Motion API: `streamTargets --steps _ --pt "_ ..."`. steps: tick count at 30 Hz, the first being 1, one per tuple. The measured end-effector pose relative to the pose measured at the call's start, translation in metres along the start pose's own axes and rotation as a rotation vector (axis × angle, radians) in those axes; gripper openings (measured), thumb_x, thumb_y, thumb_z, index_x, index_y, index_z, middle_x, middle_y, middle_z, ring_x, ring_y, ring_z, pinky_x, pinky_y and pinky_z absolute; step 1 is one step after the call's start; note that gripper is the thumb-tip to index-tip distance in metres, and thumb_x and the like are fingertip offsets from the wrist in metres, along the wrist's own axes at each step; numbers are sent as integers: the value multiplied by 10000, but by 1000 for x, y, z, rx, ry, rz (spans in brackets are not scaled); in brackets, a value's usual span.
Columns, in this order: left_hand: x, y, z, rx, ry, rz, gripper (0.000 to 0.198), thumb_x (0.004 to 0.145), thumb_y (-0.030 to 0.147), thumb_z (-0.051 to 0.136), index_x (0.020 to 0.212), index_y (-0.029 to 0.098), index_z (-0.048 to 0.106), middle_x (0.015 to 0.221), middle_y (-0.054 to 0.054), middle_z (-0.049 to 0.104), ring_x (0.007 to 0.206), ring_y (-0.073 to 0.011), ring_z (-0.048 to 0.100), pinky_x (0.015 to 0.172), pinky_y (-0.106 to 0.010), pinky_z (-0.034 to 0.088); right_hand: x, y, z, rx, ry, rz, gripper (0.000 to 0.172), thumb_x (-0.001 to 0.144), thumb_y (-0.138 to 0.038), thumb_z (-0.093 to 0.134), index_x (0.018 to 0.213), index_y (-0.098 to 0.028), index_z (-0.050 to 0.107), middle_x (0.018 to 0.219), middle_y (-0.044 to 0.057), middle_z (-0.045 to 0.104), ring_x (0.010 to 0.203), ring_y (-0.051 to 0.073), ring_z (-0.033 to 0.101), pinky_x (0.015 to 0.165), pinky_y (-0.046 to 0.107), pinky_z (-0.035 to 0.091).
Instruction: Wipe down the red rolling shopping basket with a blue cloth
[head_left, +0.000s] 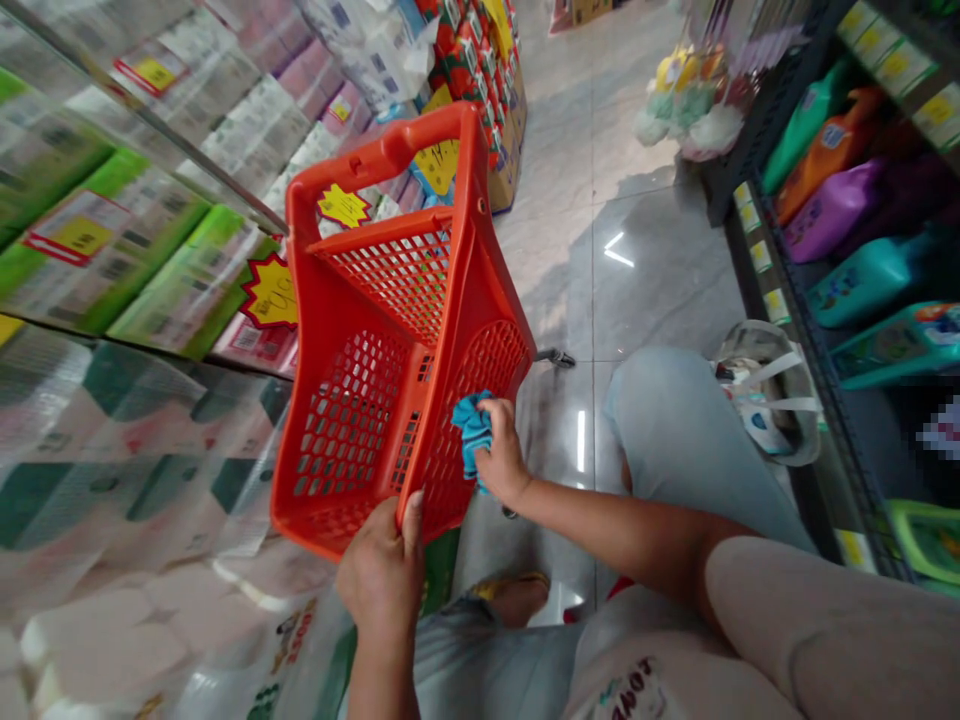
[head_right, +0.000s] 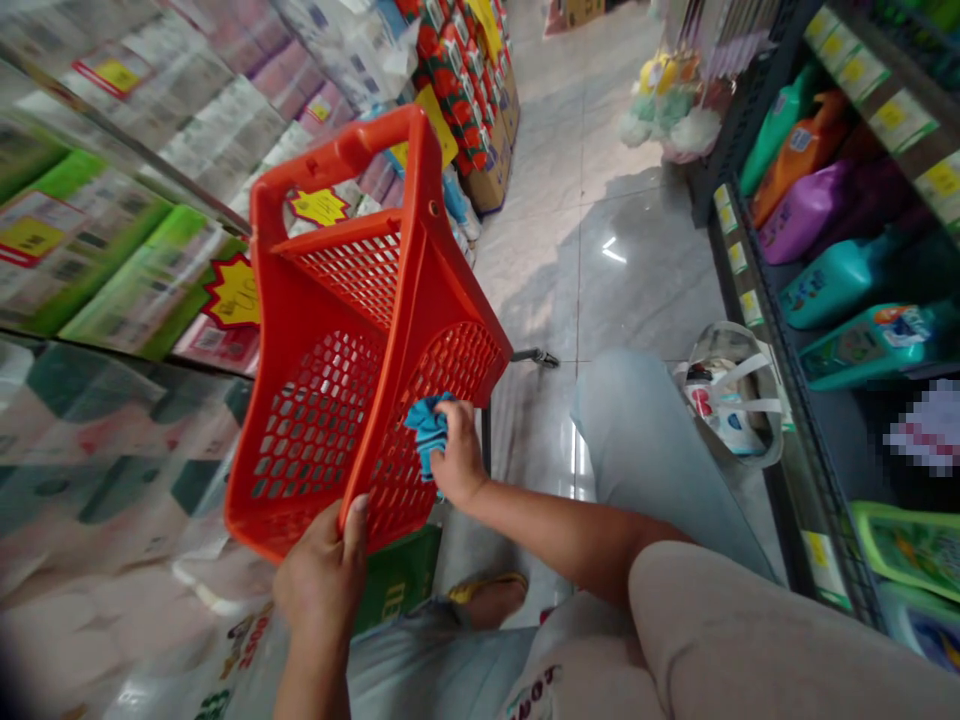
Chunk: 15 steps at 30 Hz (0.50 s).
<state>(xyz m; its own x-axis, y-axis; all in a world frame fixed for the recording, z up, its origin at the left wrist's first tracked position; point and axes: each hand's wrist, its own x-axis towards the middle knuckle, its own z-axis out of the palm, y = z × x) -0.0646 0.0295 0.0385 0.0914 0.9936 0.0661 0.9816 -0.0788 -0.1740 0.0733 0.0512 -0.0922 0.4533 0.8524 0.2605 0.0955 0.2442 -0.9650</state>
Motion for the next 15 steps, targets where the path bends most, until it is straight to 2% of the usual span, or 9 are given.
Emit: streamTargets --steps 3,5,7,11,15 --pt "2 7 -4 9 -25 -23 448 1016 471 376 955 185 716 815 -101 734 701 -215 640 560 -260 264 -43 -13 8 57 -194 -66 584 587 -35 519 1134 -239 504 1082 45 503 1040 196 556 941 315 501" --pt "2 10 -5 14 -42 -36 438 1017 474 388 968 189 717 838 -103 742 724 -220 650 571 -261 267 -62 -9 9 81 -269 -57 554 555 -50 549 1071 -252 541 1035 18 529 975 182 580 871 284 520" --pt "2 11 -6 24 -60 -62 410 1015 468 415 998 194 719 886 -107 753 762 -226 663 586 -262 273 -62 8 8 77 -214 44 533 587 -54 532 1084 -245 539 1051 28 532 1012 191 570 917 317 507" --pt "2 15 -8 49 -103 -119 392 1014 466 438 1057 198 721 948 -112 762 821 -238 680 600 -265 278 -46 39 14 67 -2 320 500 700 -53 466 1170 -221 501 1177 76 522 1175 217 516 1081 419 415" --pt "5 15 -10 52 -120 -126 429 1023 485 408 1109 194 711 956 -114 763 822 -242 684 588 -268 276 -76 24 31 173 5 462 395 694 -58 549 1045 -240 570 1047 17 615 1047 187 605 994 353 491"
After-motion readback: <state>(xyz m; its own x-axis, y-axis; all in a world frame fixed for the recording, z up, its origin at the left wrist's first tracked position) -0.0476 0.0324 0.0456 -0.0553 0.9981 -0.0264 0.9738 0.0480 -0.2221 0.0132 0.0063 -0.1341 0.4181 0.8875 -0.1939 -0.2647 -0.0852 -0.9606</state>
